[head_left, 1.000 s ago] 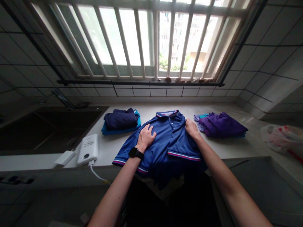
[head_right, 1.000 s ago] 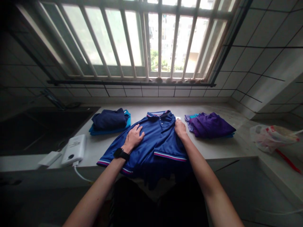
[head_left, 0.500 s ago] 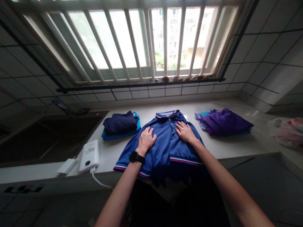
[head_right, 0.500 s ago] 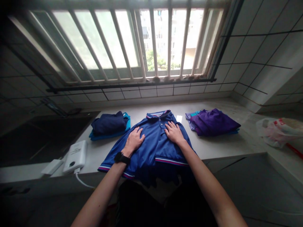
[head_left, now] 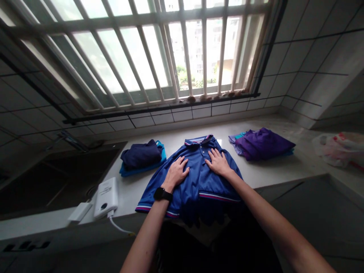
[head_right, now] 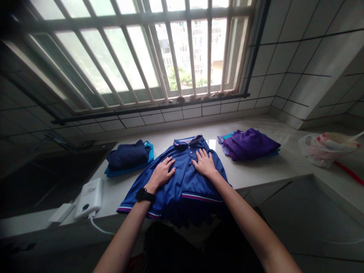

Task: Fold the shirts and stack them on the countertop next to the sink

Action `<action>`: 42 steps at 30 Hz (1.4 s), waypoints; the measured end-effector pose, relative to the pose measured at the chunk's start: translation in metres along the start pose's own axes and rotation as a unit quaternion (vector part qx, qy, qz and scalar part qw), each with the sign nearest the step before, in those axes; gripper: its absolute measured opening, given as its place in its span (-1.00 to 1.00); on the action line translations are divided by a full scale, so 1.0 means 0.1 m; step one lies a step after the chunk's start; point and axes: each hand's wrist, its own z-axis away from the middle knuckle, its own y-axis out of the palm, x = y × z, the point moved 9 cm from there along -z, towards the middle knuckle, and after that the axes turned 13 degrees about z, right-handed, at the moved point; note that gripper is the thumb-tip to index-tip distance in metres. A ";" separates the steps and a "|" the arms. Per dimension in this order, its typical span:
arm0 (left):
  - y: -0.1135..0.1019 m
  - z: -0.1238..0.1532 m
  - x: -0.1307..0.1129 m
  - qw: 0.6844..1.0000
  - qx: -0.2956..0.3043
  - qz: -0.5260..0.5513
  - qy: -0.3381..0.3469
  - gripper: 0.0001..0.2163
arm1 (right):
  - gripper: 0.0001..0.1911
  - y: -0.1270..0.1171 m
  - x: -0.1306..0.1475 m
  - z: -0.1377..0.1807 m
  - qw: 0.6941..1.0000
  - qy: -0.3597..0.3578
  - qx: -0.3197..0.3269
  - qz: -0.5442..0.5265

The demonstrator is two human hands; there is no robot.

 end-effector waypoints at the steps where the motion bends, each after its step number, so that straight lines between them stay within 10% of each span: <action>1: -0.01 0.00 0.02 1.000 -0.006 -0.001 -0.006 -0.53 | -0.35 0.00 0.01 -0.01 0.999 -0.025 0.018 -0.011; 8: -0.03 -0.02 0.05 1.000 -0.022 0.011 0.000 -0.57 | -0.65 -0.28 0.02 -0.12 0.963 -0.249 0.011 -0.102; 15: -0.03 -0.02 0.05 1.000 -0.019 0.015 -0.004 -0.57 | -0.75 -0.37 -0.53 -0.28 0.977 -0.019 -0.182 -0.107; 23: -0.15 0.02 -0.19 0.997 -0.034 0.009 0.064 -0.64 | -0.70 -0.26 -0.50 -0.26 0.976 -0.048 -0.179 -0.112; 31: 0.08 0.18 -0.85 0.963 0.125 -0.051 0.232 -0.46 | -0.58 -0.28 -0.52 -0.26 0.967 -0.057 -0.182 -0.170; 42: -0.14 0.14 -0.53 0.989 -0.060 -0.072 0.113 -0.61 | -0.52 -0.19 -0.99 -0.20 0.953 0.084 -0.209 -0.201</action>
